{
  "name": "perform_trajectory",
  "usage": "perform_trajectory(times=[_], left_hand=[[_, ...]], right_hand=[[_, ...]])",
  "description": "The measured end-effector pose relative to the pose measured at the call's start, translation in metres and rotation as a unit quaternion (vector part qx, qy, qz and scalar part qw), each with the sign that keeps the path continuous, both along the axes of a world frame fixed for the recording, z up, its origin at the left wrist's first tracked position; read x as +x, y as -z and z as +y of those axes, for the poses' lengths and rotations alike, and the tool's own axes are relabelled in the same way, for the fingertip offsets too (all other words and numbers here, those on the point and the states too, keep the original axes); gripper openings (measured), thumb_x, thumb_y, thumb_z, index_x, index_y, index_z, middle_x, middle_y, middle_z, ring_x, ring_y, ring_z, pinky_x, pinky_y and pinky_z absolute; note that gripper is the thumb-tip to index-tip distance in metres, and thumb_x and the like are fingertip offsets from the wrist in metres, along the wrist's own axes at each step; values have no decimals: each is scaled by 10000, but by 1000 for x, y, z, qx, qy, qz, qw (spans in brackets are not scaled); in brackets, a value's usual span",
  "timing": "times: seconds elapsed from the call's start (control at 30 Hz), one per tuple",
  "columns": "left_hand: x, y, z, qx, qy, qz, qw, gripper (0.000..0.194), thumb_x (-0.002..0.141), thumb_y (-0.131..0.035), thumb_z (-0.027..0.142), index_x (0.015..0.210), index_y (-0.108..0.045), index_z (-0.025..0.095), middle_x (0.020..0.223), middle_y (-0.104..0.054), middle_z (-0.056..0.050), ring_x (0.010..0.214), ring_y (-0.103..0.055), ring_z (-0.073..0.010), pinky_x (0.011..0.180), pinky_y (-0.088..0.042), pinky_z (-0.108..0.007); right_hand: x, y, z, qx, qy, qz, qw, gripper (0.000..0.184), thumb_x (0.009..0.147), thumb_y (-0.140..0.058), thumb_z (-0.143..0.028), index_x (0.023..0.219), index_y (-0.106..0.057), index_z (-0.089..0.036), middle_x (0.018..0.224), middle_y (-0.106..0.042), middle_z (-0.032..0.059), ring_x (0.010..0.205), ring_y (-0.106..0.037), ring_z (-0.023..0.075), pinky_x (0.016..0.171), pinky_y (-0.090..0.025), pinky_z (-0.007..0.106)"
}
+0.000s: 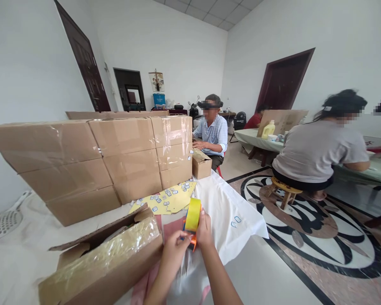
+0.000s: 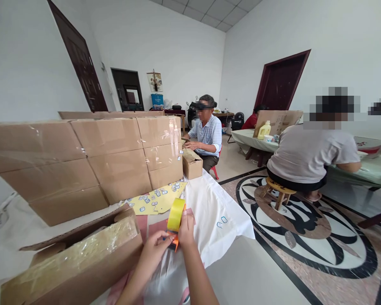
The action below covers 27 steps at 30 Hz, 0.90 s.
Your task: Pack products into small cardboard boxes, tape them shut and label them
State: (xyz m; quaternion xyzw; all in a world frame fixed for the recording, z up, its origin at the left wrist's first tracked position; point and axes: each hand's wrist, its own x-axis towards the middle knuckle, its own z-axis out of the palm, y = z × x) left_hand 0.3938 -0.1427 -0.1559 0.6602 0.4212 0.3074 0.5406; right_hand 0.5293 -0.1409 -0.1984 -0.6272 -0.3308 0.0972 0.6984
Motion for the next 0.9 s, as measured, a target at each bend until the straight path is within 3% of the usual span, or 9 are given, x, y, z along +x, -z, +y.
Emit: perform_trajectory(times=[0.1, 0.27, 0.47, 0.73, 0.9], left_hand=[[-5, -11, -2, 10, -2, -2, 1000, 407, 752, -570, 580, 787, -661, 184, 797, -729, -78, 730, -643, -219, 685, -461, -312], [-13, -21, -1, 53, 5, 51, 997, 348, 733, -618, 521, 710, -703, 184, 685, -693, -54, 660, -584, -213, 646, -395, -317], [-20, -22, -18, 66, -16, 81, 994, 319, 817, -587, 482, 781, -737, 203, 708, -676, -30, 692, -584, -203, 671, -384, -310], [-42, -3, -39, 59, -34, 79, 995, 246, 806, -613, 420, 673, -627, 213, 763, -648, -22, 763, -583, -184, 754, -418, -308], [-52, 8, -45, -40, 10, 44, 998, 328, 816, -583, 514, 725, -629, 202, 669, -664, -21, 550, -555, -146, 536, -423, -269]], right_hand=[[0, -6, -1, 2, -5, -5, 1000, 686, 904, -315, -860, 717, -593, -261, 699, -590, 54, 751, -601, 255, 787, -511, 414], [-3, -15, -3, 20, -2, -5, 1000, 692, 895, -324, -872, 668, -546, -257, 646, -560, 30, 687, -568, 230, 750, -497, 395], [-5, -18, -2, 21, -35, 15, 999, 624, 955, -328, -780, 634, -452, -259, 579, -470, -4, 558, -465, 184, 533, -402, 329], [0, -16, 4, 14, -76, 50, 996, 588, 961, -369, -731, 630, -427, -249, 565, -430, -19, 540, -405, 152, 493, -334, 306], [-3, -24, 3, 6, -79, 95, 992, 567, 917, -447, -732, 623, -452, -247, 544, -474, -3, 586, -503, 178, 503, -396, 298]])
